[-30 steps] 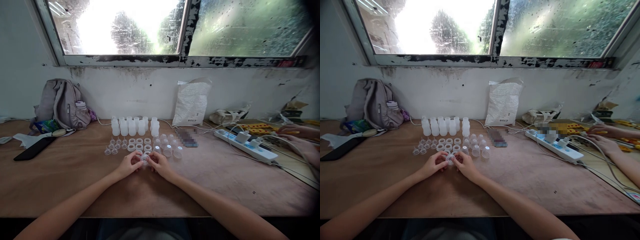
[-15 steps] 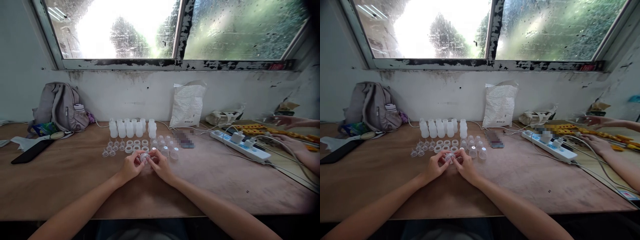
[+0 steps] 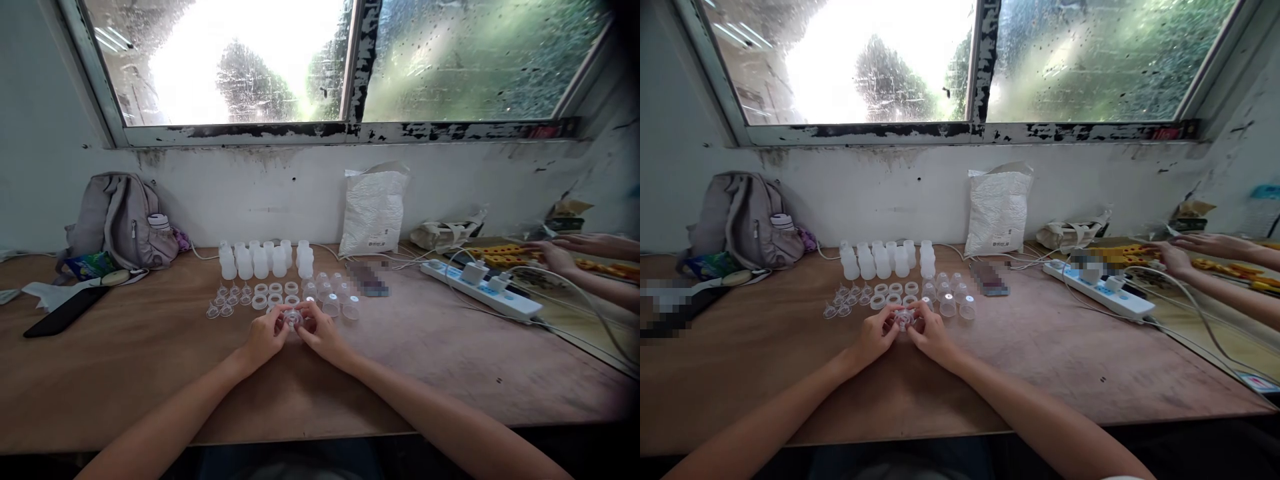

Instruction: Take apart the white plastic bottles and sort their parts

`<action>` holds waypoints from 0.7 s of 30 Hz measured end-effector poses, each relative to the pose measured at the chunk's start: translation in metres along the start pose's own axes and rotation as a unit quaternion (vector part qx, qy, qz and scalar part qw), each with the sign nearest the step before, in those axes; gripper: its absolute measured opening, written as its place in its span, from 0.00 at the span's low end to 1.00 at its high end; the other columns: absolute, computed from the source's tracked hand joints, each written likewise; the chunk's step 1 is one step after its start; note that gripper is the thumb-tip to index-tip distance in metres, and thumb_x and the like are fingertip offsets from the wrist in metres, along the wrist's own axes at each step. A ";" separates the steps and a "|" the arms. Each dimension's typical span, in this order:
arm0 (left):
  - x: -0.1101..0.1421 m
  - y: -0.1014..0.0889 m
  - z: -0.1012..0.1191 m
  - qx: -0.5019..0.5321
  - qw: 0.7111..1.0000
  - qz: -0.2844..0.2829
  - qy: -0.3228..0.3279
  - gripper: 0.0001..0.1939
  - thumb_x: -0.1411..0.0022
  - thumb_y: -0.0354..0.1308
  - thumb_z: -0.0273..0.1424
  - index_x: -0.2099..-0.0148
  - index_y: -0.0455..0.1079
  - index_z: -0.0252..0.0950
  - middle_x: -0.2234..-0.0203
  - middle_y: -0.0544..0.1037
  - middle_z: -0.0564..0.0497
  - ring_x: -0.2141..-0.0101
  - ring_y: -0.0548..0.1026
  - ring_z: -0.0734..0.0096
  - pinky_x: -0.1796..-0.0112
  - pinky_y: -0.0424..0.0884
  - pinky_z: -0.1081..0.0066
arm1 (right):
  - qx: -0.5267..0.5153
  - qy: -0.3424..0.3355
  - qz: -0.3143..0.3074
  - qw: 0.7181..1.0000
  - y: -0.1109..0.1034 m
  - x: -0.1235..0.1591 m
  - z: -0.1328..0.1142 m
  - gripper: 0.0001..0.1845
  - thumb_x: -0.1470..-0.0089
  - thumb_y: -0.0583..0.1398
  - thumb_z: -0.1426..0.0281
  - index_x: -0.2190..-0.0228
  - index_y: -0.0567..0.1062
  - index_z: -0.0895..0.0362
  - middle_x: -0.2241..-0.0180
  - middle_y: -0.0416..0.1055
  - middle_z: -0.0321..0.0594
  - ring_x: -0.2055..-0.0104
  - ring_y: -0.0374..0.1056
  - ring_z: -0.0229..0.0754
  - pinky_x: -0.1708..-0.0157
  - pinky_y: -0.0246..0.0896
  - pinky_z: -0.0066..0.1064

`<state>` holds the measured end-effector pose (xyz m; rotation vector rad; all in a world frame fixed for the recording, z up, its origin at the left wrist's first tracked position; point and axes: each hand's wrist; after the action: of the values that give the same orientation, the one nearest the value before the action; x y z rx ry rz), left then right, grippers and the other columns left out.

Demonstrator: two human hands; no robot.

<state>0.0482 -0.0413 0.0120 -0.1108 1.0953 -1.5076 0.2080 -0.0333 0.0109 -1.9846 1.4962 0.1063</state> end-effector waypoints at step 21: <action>0.000 0.003 -0.006 -0.035 0.999 -0.006 0.019 0.11 0.49 0.50 0.26 0.60 0.59 0.37 0.78 0.68 0.56 0.79 0.67 0.76 0.74 0.63 0.75 | 0.112 -0.057 0.000 0.992 -0.001 -0.001 0.003 0.10 0.54 0.53 0.75 0.66 0.64 0.56 0.79 0.62 0.31 0.82 0.55 0.31 0.80 0.49 0.22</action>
<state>0.0469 -0.0379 0.0068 -0.1382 1.1806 -1.4865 0.2091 -0.0306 0.0090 -1.7702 1.3717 0.0491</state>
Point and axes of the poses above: each hand's wrist, its own x-axis away from the middle knuckle, its own y-axis out of the palm, z = x × y
